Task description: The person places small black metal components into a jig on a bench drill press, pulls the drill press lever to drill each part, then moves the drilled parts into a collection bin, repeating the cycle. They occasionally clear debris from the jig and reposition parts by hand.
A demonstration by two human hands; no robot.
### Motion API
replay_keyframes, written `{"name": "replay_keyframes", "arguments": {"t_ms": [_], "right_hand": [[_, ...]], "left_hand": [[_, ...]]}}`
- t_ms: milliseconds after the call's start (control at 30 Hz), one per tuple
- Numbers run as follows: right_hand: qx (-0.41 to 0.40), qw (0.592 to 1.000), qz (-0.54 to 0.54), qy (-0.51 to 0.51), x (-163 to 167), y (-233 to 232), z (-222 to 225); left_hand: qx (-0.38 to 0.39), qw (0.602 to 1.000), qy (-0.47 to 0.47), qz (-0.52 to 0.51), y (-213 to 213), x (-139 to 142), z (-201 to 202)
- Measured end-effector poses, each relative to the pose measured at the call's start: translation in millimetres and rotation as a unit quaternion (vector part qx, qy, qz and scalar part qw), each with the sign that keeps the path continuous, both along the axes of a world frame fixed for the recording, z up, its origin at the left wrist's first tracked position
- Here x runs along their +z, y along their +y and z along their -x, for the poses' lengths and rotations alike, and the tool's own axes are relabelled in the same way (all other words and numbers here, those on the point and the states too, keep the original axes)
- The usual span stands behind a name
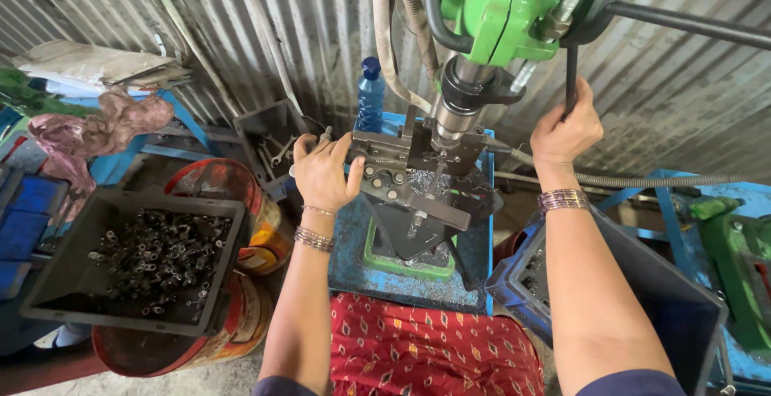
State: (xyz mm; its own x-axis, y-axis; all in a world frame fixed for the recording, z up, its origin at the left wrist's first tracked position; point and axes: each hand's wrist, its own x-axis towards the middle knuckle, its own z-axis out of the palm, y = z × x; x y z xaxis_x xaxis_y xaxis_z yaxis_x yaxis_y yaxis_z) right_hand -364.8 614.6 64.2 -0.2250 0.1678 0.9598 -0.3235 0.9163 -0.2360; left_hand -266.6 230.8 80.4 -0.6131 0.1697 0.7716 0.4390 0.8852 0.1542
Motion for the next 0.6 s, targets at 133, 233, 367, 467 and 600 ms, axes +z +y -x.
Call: {"name": "replay_keyframes", "arguments": {"t_ms": [133,233,367,467,600], "right_hand": [[0.014,1.0,0.006,-0.005,-0.4,0.0,1.7],[0.018,1.0,0.012,-0.01,-0.7,0.7,2.9],[0.01,1.0,0.011,-0.005,-1.4,1.8,7.8],[0.008,1.0,0.011,0.002,-1.4,2.3,12.2],[0.012,1.0,0.013,0.014,-1.9,2.8,14.3]], "left_hand": [[-0.002,1.0,-0.005,0.001,-0.4,-0.4,0.7],[-0.009,1.0,-0.003,-0.004,-1.1,-1.1,0.8],[-0.011,1.0,0.0,-0.004,-0.3,-1.7,3.1],[-0.011,1.0,0.008,-0.006,0.1,-2.0,3.9],[-0.012,1.0,0.006,-0.005,1.9,-1.8,4.0]]}}
